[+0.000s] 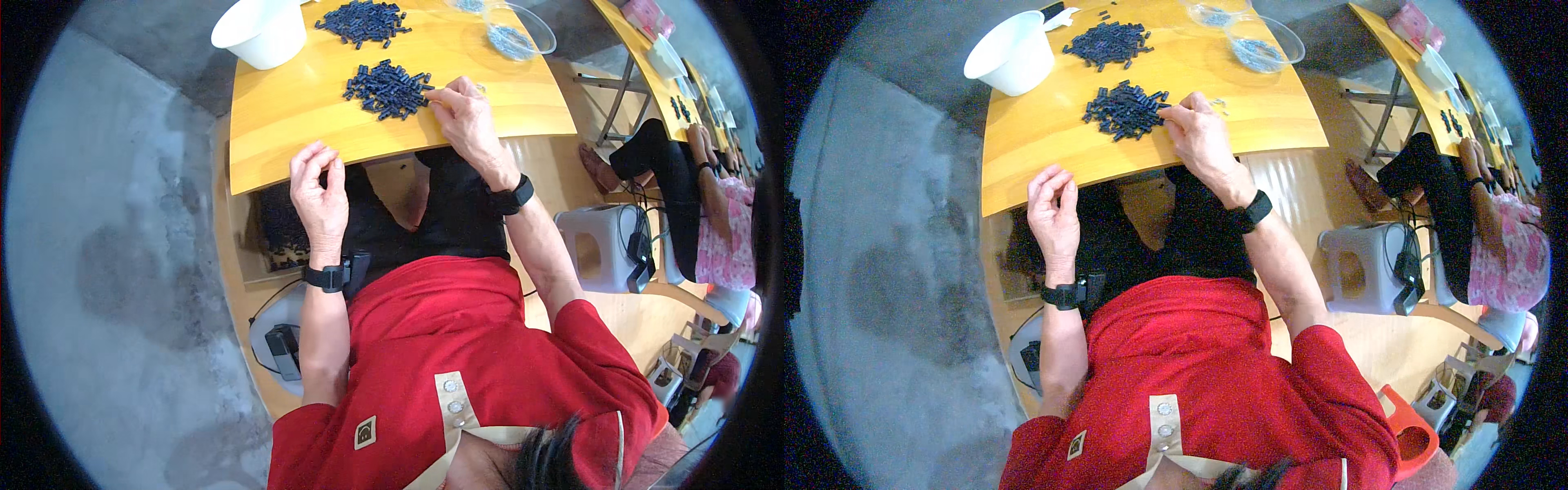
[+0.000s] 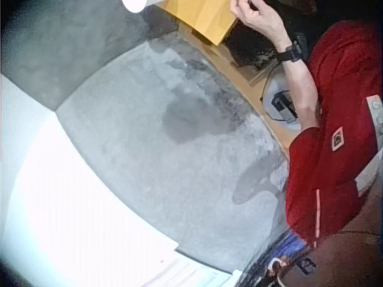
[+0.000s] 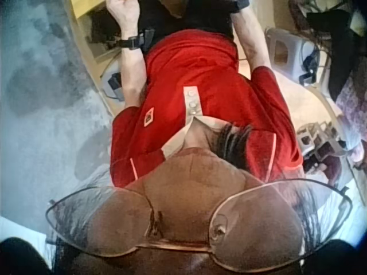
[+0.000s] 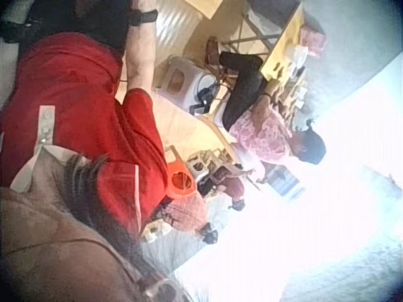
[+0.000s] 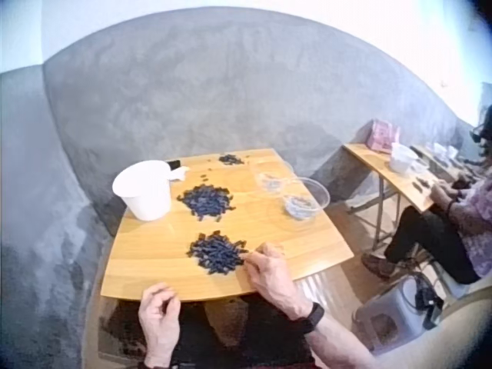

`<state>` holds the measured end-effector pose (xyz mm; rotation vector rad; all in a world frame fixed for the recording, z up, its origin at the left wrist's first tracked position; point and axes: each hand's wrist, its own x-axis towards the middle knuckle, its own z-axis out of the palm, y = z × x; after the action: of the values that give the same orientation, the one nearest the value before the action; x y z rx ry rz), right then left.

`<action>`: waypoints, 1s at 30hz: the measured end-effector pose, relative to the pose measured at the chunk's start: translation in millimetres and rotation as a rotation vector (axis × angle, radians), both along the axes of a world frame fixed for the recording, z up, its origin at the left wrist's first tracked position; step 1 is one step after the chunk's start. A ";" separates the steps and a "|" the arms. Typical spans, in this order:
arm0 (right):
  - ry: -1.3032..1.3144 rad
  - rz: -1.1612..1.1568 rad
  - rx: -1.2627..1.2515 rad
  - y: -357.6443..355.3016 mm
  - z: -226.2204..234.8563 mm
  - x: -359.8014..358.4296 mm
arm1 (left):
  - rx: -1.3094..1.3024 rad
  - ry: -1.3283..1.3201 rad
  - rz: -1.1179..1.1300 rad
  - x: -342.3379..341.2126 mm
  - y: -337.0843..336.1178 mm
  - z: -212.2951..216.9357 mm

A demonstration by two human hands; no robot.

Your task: Manually assembling small blue plastic components at a workstation by joining them together.

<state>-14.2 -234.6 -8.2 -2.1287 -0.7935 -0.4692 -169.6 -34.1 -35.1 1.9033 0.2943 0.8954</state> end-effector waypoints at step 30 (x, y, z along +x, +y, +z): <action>-0.133 0.147 -0.564 -6.5 26.6 9.9 | -0.165 0.034 -0.195 -38.5 -23.2 67.3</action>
<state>-4.3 -241.1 18.4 -2.5412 -1.2657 -0.3354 -208.1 -57.3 32.2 1.7614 0.1927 0.6880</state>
